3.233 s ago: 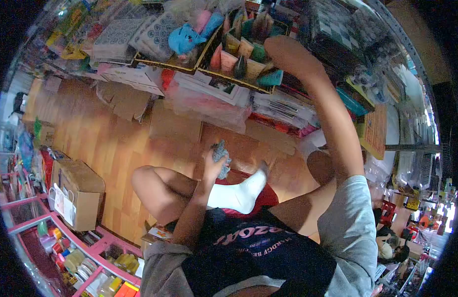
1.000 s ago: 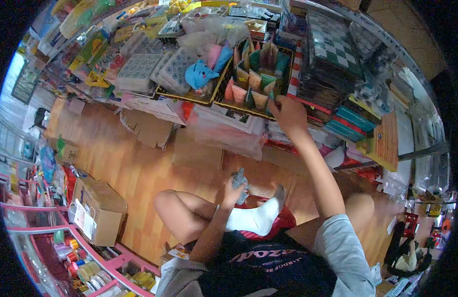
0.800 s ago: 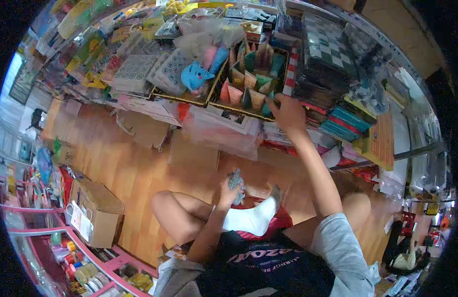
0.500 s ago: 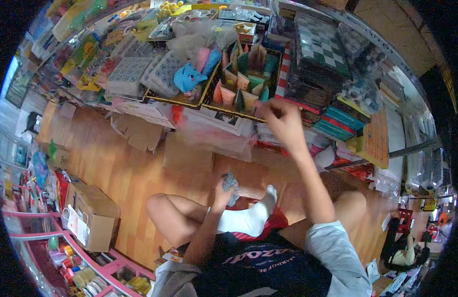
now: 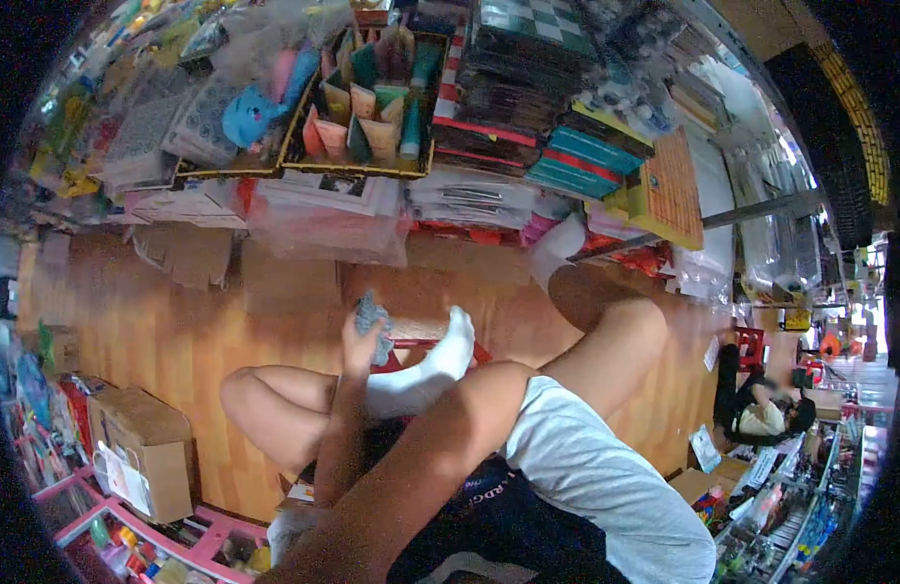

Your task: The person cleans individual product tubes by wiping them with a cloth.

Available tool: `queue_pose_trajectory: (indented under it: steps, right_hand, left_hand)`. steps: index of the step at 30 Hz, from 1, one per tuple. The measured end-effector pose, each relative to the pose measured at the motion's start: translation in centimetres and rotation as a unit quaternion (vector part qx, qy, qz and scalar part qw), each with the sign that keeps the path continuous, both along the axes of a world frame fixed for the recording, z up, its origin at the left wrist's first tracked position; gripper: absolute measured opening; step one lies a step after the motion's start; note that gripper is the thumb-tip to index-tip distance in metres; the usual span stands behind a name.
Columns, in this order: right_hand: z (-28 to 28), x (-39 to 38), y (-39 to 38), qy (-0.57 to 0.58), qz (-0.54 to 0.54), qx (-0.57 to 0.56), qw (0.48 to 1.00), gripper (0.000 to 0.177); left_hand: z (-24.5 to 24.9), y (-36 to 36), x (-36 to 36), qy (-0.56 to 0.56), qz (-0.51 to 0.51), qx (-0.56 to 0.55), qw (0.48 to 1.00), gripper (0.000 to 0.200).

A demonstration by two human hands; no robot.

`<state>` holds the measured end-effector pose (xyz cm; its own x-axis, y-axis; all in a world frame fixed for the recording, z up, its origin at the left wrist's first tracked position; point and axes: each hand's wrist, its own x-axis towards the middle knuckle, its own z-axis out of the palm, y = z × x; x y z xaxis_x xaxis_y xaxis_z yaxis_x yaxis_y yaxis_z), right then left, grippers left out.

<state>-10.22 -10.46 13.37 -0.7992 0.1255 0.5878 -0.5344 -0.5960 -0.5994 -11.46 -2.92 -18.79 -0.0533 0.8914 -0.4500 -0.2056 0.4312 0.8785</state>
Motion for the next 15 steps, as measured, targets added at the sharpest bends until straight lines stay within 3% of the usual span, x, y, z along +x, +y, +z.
queue_pose_trajectory:
  steps: [4,8,12,15]
  right_hand:
    - [-0.2,-0.3,-0.3,-0.013,-0.009,-0.001,1.0,0.041]
    - [-0.5,-1.2,-0.8,-0.018,-0.01,0.003,1.0,0.04]
    - [-0.4,-1.0,-0.8,-0.016,-0.012,-0.005,1.0,0.039]
    - [-0.3,-1.3,-0.9,-0.012,-0.009,-0.006,1.0,0.038]
  left_hand:
    - [2.5,0.0,1.2,-0.057,0.028,-0.001,0.998,0.026]
    - [2.3,0.0,1.1,0.008,0.028,0.054,0.998,0.028]
    - [1.8,0.0,0.6,-0.08,0.015,0.014,0.997,0.03]
    - [1.4,0.2,0.9,-0.06,0.039,0.022,0.997,0.03]
